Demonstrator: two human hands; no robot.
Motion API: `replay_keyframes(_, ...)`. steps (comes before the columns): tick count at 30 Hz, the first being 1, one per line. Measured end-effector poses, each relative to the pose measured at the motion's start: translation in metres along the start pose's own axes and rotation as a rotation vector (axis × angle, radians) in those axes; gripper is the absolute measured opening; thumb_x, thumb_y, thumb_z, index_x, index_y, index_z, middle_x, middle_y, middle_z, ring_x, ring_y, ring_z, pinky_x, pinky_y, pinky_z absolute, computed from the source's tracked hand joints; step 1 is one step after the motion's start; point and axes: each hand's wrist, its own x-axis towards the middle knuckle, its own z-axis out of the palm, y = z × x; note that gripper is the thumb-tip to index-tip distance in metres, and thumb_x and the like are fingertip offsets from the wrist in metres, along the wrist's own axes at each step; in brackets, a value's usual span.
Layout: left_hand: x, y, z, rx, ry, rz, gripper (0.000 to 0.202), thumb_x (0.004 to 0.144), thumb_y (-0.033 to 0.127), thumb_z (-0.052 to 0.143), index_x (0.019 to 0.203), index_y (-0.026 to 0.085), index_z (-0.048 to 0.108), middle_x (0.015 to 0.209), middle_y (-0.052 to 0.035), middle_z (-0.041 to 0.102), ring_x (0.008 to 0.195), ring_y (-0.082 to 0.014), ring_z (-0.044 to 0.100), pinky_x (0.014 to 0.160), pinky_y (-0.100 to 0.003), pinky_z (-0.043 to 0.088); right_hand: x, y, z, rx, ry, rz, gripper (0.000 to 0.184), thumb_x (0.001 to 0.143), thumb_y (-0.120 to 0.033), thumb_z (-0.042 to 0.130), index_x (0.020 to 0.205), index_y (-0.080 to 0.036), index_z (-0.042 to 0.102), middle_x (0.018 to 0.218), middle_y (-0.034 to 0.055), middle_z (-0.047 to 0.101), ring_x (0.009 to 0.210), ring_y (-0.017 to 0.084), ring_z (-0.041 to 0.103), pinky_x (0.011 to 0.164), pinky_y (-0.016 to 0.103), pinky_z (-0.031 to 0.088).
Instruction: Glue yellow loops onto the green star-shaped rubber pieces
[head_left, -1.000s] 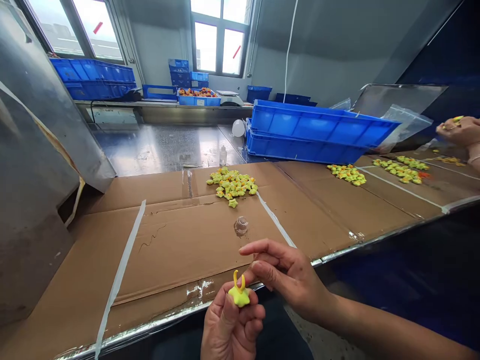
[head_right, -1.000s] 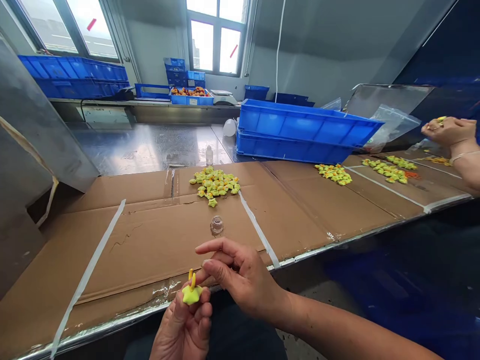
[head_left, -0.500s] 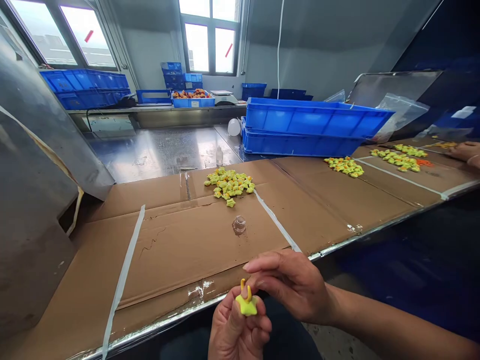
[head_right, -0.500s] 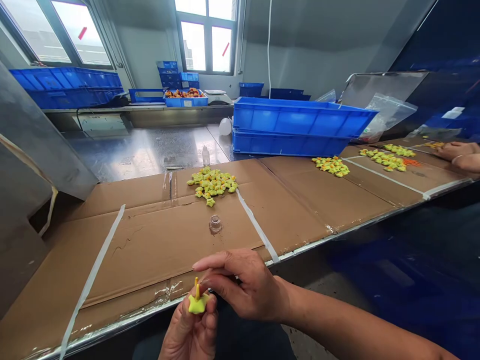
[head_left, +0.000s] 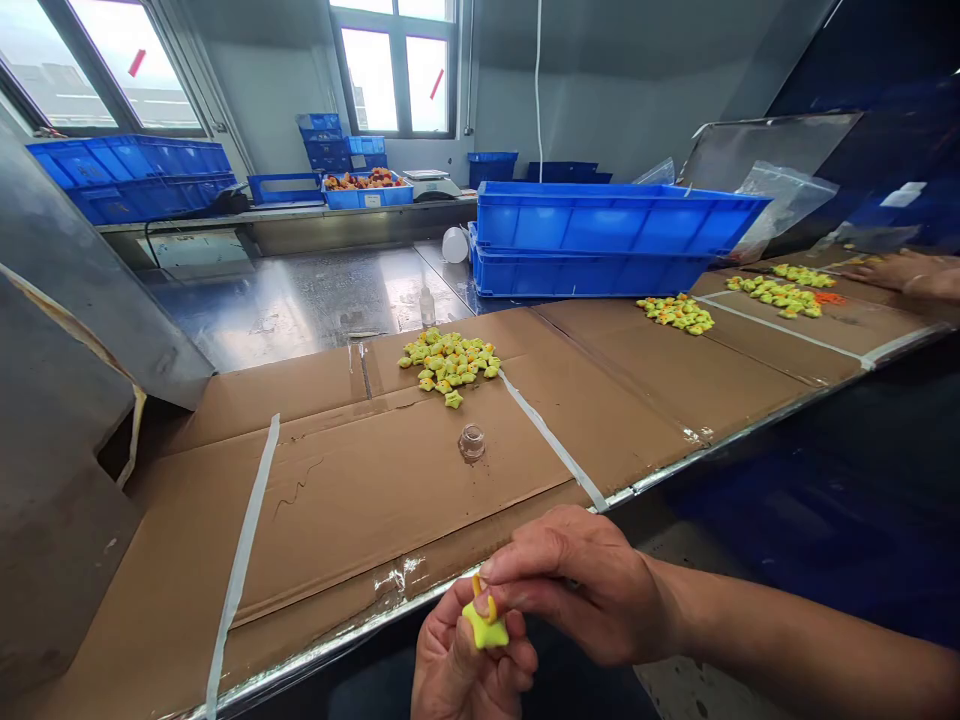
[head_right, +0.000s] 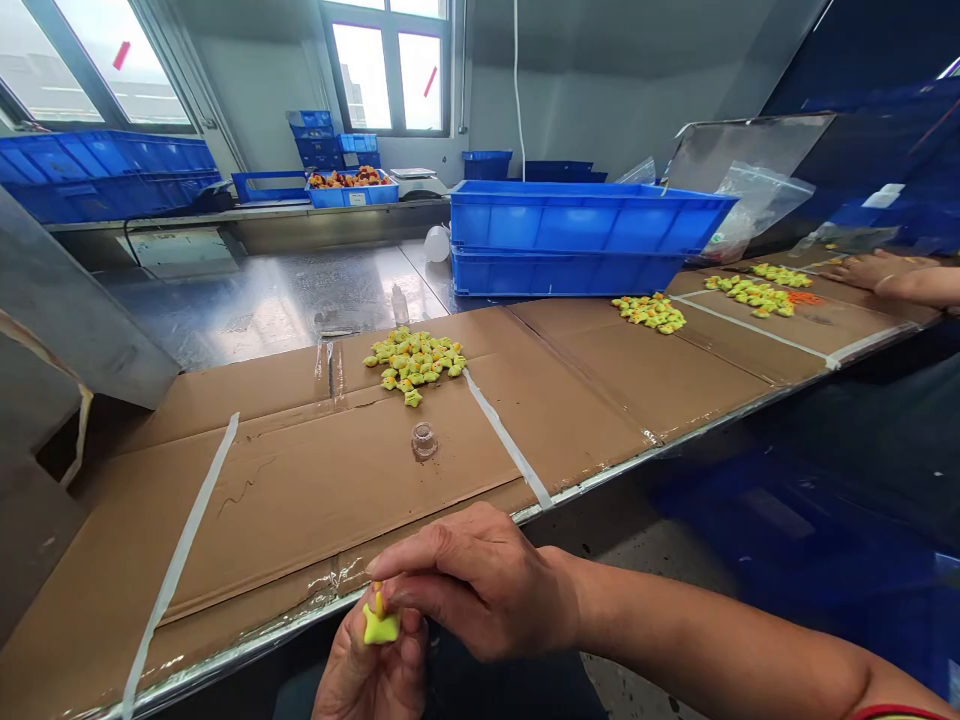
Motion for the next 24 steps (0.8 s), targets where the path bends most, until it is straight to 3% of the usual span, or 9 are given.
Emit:
replay_keyframes(4,0.000,0.001,0.013,0.076,0.162,0.201,0.027,0.048,0.030,0.088,0.071,0.023,0.076,0.062,-0.0029,0.074,0.052,-0.0129,0.068,0.048,-0.014,0.053,-0.008,0.004,0.004,0.151,0.039,0.093,0.031,0.099,-0.019,0.045,0.130,-0.016,0.045,0.095,0.0068,0.071,0.057,0.009,0.061,0.059,0.018,0.052)
replay_keyframes(7,0.001,-0.001,0.014,0.195,0.334,0.447,0.031,0.043,0.028,0.089,0.069,0.021,0.074,0.067,-0.0027,0.075,0.056,-0.0158,0.070,0.054,-0.017,0.056,-0.018,0.003,0.009,0.169,0.222,0.288,0.027,0.101,-0.019,0.037,0.126,-0.021,0.047,0.099,0.0060,0.070,0.046,0.007,0.052,0.044,0.017,0.047)
replay_keyframes(9,0.002,-0.004,0.011,0.303,0.441,0.644,0.031,0.045,0.025,0.089,0.071,0.021,0.073,0.071,-0.0012,0.076,0.061,-0.0173,0.071,0.061,-0.020,0.058,-0.022,-0.003,0.010,0.042,0.286,0.287,0.027,0.099,-0.012,0.039,0.121,-0.022,0.051,0.094,0.0030,0.071,0.056,0.008,0.059,0.053,0.017,0.050)
replay_keyframes(11,0.003,-0.007,0.009,0.415,0.494,0.829,0.029,0.050,0.021,0.087,0.075,0.020,0.072,0.075,0.0011,0.076,0.065,-0.0155,0.071,0.067,-0.018,0.057,-0.023,-0.011,0.008,-0.087,0.195,0.186,0.029,0.095,-0.006,0.043,0.118,-0.019,0.053,0.095,0.0025,0.071,0.078,0.009,0.065,0.073,0.018,0.052)
replay_keyframes(13,0.003,-0.011,0.009,0.518,0.489,0.972,0.026,0.055,0.016,0.084,0.077,0.019,0.071,0.079,0.0025,0.075,0.069,-0.0126,0.071,0.069,-0.015,0.056,-0.022,-0.018,0.006,-0.157,0.086,0.111,0.030,0.092,-0.002,0.044,0.117,-0.015,0.054,0.102,0.0045,0.070,0.094,0.009,0.063,0.087,0.016,0.047)
replay_keyframes(17,0.003,-0.015,0.009,0.664,0.405,1.109,0.023,0.064,0.011,0.078,0.084,0.017,0.070,0.085,0.0009,0.073,0.075,-0.0120,0.069,0.070,-0.015,0.056,-0.020,-0.022,0.008,-0.187,0.022,0.116,0.033,0.090,0.002,0.044,0.119,-0.009,0.055,0.106,0.0058,0.067,0.097,0.006,0.061,0.091,0.011,0.043)
replay_keyframes(21,0.003,-0.015,0.004,0.731,0.373,1.182,0.023,0.065,0.011,0.077,0.086,0.018,0.071,0.087,-0.0019,0.074,0.076,-0.0153,0.069,0.068,-0.020,0.057,-0.024,-0.021,0.015,-0.206,0.017,0.138,0.035,0.089,0.002,0.046,0.121,-0.009,0.054,0.104,0.0053,0.067,0.092,0.007,0.062,0.086,0.013,0.045)
replay_keyframes(24,0.004,-0.014,0.000,0.788,0.406,1.223,0.028,0.059,0.008,0.080,0.083,0.020,0.073,0.082,-0.0028,0.075,0.069,-0.0175,0.069,0.061,-0.021,0.057,-0.025,-0.024,0.016,-0.239,0.031,0.162,0.033,0.091,-0.002,0.046,0.121,-0.012,0.055,0.094,0.0040,0.069,0.075,0.010,0.063,0.073,0.019,0.049)
